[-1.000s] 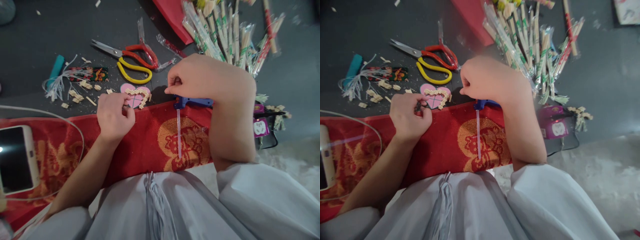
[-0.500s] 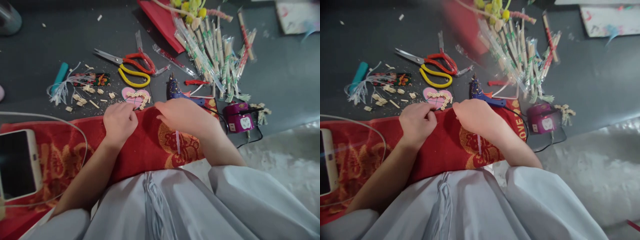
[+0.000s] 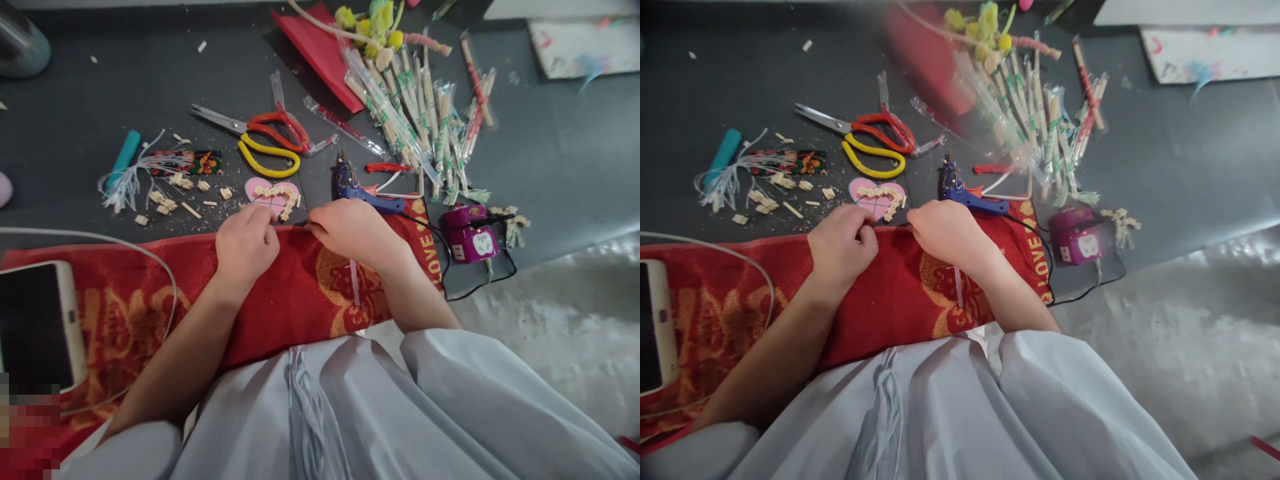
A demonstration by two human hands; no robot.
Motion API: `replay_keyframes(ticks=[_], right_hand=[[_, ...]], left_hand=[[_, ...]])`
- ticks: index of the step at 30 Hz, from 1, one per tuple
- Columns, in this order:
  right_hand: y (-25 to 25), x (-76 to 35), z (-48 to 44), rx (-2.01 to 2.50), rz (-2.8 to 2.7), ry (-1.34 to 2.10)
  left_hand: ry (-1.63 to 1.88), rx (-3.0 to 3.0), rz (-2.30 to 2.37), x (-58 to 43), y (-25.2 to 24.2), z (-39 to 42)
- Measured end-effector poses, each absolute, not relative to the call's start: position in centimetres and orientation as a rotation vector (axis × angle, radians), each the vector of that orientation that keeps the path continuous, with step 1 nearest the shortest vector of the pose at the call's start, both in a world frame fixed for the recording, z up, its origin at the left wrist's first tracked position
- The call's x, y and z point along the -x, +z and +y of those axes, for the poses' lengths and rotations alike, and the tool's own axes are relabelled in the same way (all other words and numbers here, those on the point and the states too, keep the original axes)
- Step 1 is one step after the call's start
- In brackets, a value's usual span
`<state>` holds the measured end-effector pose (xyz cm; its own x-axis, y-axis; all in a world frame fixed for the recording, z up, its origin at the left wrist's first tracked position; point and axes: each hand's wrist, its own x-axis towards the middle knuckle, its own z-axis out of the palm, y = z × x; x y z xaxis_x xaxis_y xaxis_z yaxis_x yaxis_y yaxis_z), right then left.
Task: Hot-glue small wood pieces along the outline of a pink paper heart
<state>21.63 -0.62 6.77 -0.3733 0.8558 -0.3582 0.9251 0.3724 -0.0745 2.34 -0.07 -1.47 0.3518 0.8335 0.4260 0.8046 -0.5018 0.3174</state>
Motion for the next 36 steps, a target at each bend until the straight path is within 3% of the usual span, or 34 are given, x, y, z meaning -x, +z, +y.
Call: replay_keyframes(ticks=[14, 36], right_hand=[[6.0, -21.3, -0.5, -1.582, 2.384, -0.433], [6.3, -21.7, -1.6, -1.479, 2.433, -0.371]], left_hand=[[0.774, -2.383, 1.594, -2.3, -1.0, -0.5], [0.869, -2.648, 1.180, -2.5, -0.5, -0.2]])
